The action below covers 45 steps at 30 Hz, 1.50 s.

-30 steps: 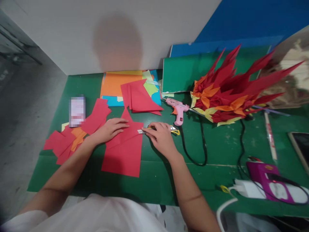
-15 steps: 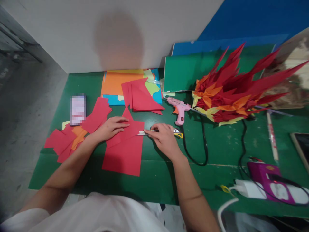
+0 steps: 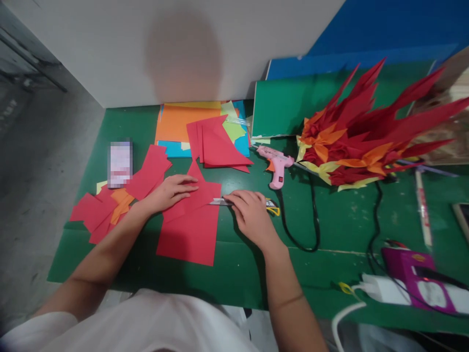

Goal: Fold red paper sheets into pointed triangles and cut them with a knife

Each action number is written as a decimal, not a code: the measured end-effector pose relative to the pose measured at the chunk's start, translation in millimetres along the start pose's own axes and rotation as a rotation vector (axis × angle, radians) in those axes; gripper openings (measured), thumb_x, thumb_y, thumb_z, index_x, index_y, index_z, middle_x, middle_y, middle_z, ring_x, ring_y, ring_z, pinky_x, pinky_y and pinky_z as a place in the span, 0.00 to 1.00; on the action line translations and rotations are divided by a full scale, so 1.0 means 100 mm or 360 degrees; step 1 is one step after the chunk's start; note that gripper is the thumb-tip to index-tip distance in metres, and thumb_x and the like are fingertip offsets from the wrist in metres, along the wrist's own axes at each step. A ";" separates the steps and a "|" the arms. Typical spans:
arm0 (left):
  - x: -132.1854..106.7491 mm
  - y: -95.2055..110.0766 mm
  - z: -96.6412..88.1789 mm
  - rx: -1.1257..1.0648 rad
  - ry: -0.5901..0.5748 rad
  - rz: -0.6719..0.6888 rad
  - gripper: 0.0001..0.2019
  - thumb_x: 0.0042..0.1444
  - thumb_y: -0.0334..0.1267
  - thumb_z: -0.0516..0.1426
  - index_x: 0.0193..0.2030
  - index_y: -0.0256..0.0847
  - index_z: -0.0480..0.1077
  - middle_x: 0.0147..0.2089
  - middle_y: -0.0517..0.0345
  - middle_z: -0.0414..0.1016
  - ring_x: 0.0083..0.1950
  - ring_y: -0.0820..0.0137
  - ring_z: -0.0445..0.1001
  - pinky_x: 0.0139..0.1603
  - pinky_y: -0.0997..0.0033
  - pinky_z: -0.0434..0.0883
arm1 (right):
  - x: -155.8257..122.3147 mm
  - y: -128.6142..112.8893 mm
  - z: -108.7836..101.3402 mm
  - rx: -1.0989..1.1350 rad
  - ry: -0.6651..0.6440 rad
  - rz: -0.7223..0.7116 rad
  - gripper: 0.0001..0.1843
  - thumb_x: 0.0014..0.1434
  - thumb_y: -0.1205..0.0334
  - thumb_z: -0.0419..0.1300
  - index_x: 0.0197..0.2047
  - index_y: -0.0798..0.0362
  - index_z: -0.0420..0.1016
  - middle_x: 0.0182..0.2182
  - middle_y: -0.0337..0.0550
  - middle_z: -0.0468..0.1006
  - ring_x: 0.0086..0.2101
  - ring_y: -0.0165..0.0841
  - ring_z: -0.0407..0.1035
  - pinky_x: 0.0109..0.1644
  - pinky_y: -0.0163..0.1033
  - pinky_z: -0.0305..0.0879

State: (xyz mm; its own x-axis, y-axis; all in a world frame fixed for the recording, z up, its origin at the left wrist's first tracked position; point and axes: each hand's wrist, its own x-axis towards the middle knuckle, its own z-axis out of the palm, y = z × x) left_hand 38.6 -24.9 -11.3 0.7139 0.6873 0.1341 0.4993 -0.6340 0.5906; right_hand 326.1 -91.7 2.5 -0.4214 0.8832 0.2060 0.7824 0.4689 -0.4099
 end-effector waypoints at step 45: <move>0.05 0.07 -0.03 0.0251 -0.0105 -0.0007 0.16 0.67 0.35 0.47 0.51 0.51 0.74 0.61 0.55 0.67 0.62 0.61 0.65 0.57 0.54 0.62 | 0.01 0.10 0.03 -0.0151 -0.0005 -0.0311 0.18 0.66 0.64 0.51 0.53 0.39 0.75 0.37 0.45 0.76 0.39 0.36 0.67 0.41 0.43 0.56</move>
State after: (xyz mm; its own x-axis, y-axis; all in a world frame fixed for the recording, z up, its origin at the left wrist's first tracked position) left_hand 44.6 -24.8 -4.4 0.7396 0.6687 0.0760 0.5698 -0.6823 0.4579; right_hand 332.2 -86.3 -4.2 -0.5706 0.7754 0.2706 0.7253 0.6304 -0.2768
